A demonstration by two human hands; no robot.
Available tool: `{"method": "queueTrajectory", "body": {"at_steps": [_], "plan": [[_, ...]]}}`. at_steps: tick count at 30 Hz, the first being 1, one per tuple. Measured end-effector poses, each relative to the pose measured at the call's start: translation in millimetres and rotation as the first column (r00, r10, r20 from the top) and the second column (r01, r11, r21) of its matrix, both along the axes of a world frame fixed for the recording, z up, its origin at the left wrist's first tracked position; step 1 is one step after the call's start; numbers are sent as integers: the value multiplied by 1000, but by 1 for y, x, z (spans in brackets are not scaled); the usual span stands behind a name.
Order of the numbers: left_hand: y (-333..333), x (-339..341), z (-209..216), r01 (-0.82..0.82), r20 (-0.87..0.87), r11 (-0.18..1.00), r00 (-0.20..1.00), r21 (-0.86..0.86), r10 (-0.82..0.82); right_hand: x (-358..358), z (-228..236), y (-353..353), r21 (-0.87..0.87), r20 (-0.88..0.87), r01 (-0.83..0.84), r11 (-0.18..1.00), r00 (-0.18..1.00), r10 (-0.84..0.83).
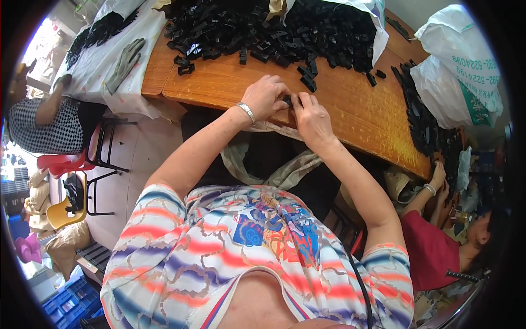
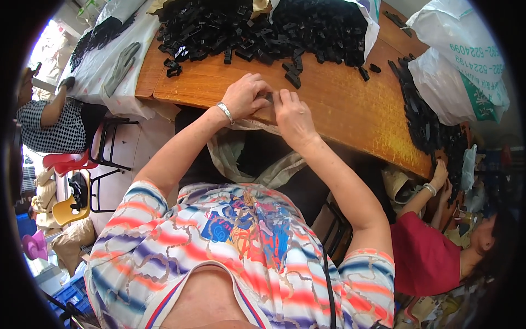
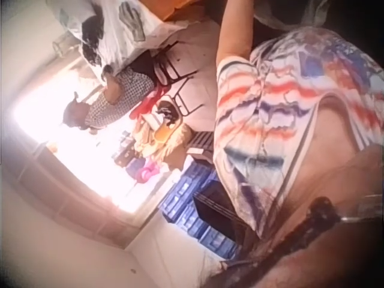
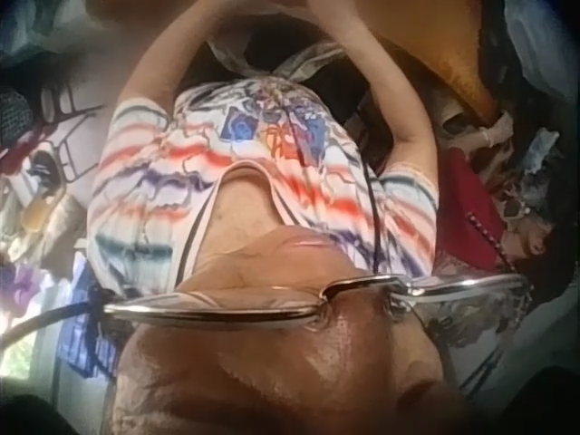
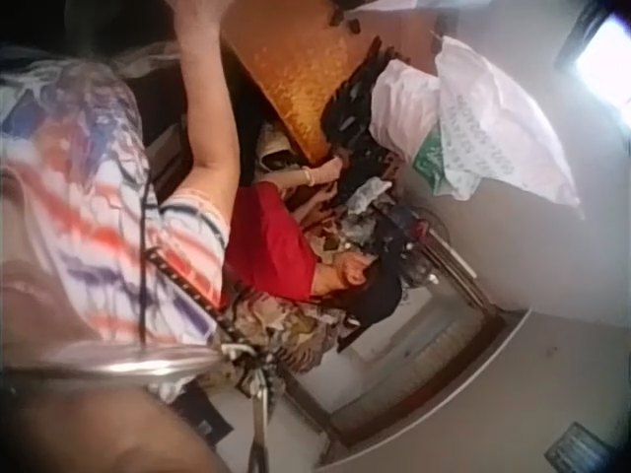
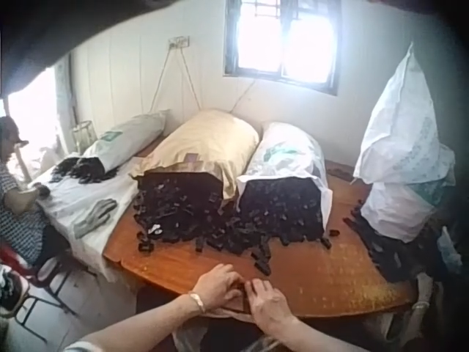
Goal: Sorting and inspecting small black plastic components at a workshop table.
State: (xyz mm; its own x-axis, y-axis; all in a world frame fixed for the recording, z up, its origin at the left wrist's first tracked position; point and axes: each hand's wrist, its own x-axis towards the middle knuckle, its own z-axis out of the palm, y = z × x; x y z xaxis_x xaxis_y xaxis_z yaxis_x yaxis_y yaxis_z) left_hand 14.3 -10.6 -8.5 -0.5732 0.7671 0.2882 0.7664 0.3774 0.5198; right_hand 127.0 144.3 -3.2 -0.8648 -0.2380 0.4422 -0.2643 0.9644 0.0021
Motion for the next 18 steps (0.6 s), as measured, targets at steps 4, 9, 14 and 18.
{"method": "queueTrajectory", "body": {"at_steps": [4, 9, 14, 18], "plan": [[-3, -9, 1, 128, 33, 989, 992, -81, -125, 8, -2, 2, -130, 87, 49, 990, 996, -37], [-8, -26, 16, 128, 169, 990, 979, -53, -118, 52, -16, -45, -381, 102, -37, 924, 991, 82], [45, -9, 19, 97, -211, 987, 975, 126, -68, 68, -48, -51, -506, 283, 45, 862, 952, 116], [60, -22, 0, 93, -346, 990, 937, 108, -50, 58, -6, -9, -472, 38, -18, 881, 998, 41]]}}
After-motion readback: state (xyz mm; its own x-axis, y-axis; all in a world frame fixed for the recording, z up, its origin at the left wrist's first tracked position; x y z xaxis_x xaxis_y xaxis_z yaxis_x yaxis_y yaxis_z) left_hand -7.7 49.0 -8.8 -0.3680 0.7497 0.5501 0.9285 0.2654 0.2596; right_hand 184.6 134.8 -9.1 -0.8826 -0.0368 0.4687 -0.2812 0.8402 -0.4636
